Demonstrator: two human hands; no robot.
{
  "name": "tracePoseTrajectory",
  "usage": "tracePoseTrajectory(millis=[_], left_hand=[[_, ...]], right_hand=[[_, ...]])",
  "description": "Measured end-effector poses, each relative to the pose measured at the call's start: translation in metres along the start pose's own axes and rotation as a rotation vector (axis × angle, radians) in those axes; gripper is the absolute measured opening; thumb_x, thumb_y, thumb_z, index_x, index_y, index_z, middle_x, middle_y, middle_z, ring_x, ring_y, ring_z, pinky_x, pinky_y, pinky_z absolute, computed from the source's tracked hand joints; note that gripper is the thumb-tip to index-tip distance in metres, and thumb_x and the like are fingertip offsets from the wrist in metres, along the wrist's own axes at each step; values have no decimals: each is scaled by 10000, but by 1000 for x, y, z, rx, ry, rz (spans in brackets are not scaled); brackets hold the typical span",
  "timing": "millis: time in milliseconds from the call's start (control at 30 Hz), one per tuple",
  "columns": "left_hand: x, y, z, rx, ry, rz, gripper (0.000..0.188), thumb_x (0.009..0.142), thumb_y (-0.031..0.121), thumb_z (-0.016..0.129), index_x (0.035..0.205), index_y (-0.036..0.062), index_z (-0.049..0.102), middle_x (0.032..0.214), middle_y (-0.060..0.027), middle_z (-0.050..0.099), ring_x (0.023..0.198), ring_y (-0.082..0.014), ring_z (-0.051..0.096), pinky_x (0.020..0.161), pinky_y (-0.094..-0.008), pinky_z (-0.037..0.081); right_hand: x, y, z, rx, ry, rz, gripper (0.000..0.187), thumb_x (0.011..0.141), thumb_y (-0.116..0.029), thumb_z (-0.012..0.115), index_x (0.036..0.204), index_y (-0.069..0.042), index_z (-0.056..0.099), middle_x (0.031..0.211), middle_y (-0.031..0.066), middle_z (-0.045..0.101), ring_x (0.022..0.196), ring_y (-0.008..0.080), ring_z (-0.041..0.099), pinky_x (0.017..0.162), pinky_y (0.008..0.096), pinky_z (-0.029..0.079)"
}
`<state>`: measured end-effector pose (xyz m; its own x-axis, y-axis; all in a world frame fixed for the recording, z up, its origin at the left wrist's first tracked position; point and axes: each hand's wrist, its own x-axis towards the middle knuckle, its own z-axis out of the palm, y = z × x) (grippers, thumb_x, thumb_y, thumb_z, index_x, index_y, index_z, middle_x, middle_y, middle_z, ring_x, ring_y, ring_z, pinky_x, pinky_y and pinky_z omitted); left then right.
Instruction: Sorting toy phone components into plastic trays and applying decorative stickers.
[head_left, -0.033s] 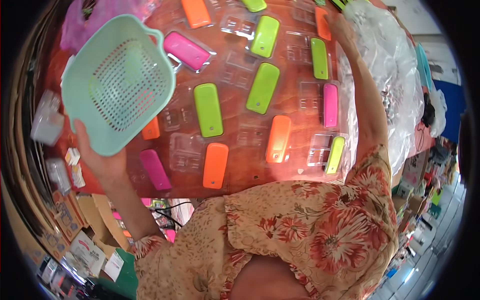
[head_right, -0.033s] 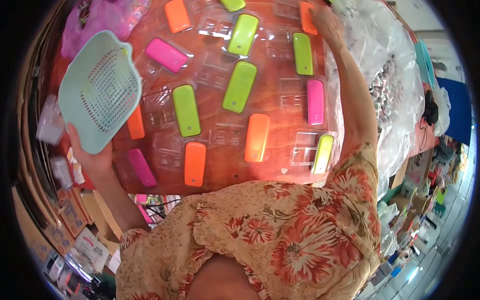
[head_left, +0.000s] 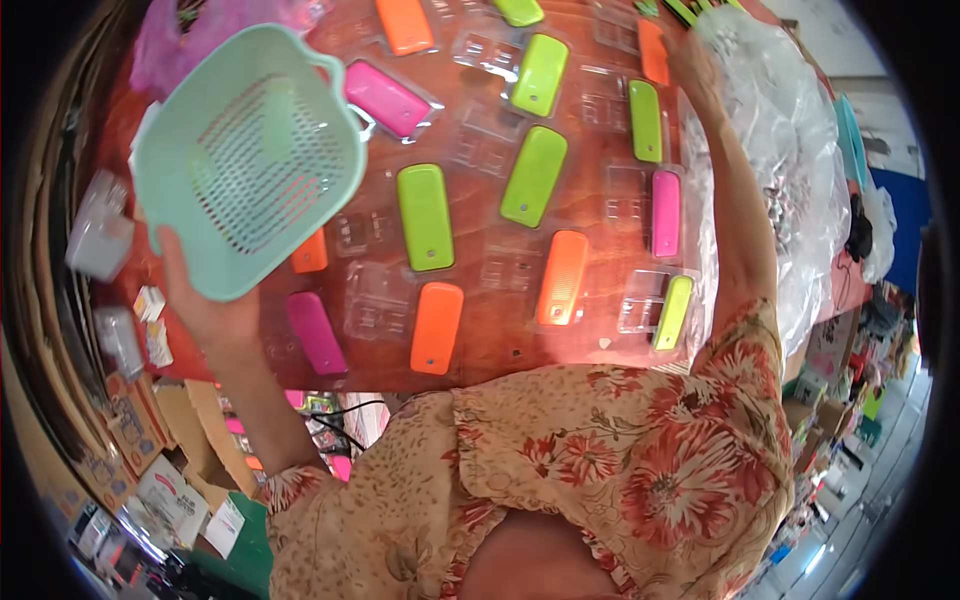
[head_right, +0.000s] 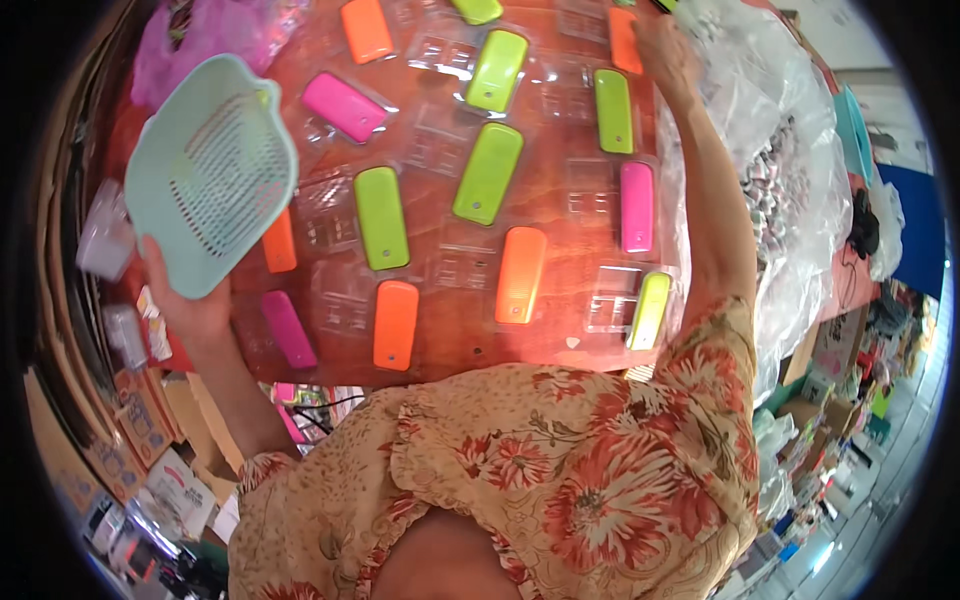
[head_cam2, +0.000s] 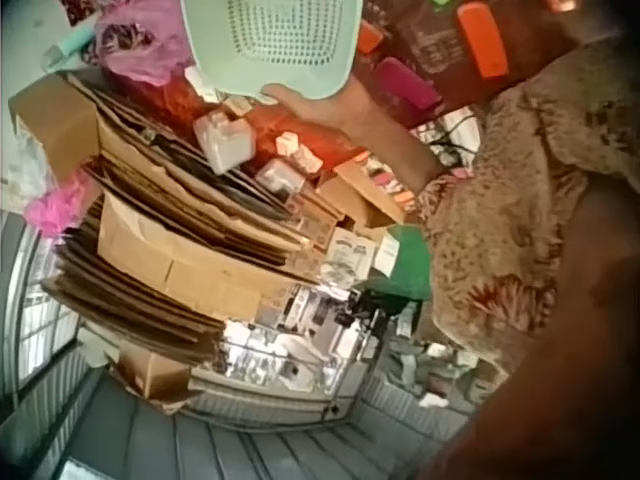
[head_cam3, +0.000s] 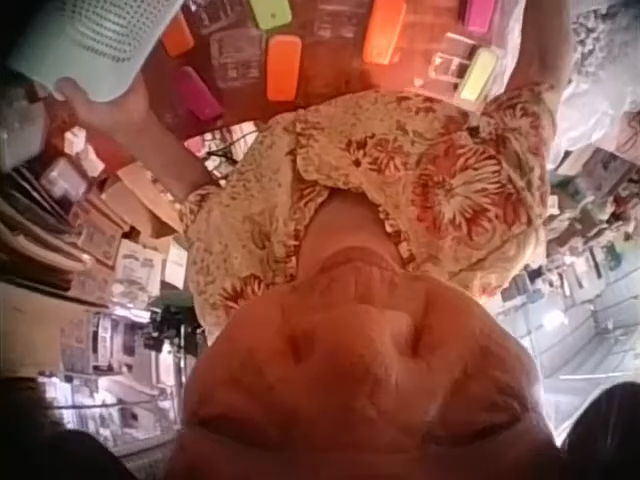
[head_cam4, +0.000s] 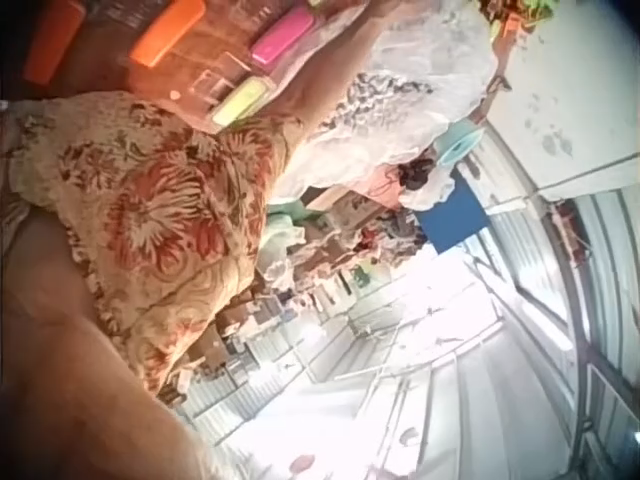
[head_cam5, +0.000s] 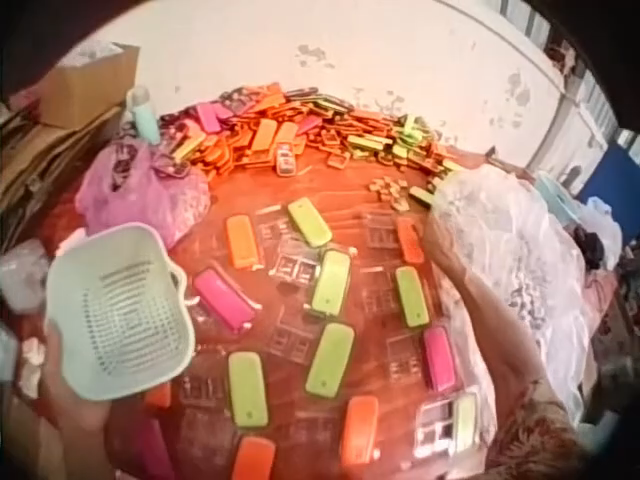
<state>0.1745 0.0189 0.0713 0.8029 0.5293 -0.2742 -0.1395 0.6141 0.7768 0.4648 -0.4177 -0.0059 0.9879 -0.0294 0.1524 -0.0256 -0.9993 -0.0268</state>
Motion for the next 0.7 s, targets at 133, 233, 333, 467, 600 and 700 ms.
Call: tracePoseTrajectory(millis=[133, 233, 333, 467, 600, 700], left_hand=[[-8, -11, 9, 14, -91, -34, 446, 857, 337, 372, 1208, 66, 329, 1179, -61, 425, 1066, -211, 418, 899, -379, 329], [-22, -16, 8, -28, -140, -43, 461, 853, 341, 383, 1215, 63, 319, 1183, -59, 422, 1073, -201, 413, 899, -365, 331], [-39, -24, 10, -51, -205, -4, 463, 850, 339, 391, 1216, 64, 319, 1182, -61, 423, 1069, -199, 419, 895, -364, 336], [-76, -38, 1, 110, -169, 48, 471, 854, 327, 394, 1204, 20, 322, 1171, -76, 426, 1057, -193, 430, 899, -343, 335], [-113, -72, 9, -53, -278, -358, 467, 857, 347, 372, 1192, 22, 348, 1154, -89, 454, 1041, -201, 444, 903, -336, 325], [-126, -95, 21, -54, -484, -374, 452, 849, 376, 392, 1134, 25, 396, 1062, -57, 500, 966, -143, 485, 833, -293, 380]], right_hand=[[-43, -25, -43, -9, 294, -179, 343, 746, -346, 506, 1000, -116, 512, 843, 166, 586, 751, 356, 555, 649, 426, 435], [-89, -47, -74, 366, 136, -335, 307, 765, -268, 539, 996, -66, 546, 765, 125, 605, 651, 235, 579, 582, 315, 437], [-137, -58, -80, 723, 6, -386, 188, 764, -149, 555, 932, -66, 568, 715, 103, 589, 562, 165, 545, 516, 258, 425], [-233, -108, -122, 975, -109, -598, 217, 763, -97, 544, 959, -5, 529, 864, 123, 539, 724, 193, 537, 607, 278, 437], [-299, -120, -134, 695, 65, -990, 511, 629, -379, 612, 1034, -83, 522, 1112, 116, 436, 1077, 336, 360, 886, 483, 267], [-322, -92, -139, 605, -23, -942, 532, 556, -392, 642, 990, -98, 547, 1071, 98, 481, 1099, 339, 358, 949, 514, 174]])
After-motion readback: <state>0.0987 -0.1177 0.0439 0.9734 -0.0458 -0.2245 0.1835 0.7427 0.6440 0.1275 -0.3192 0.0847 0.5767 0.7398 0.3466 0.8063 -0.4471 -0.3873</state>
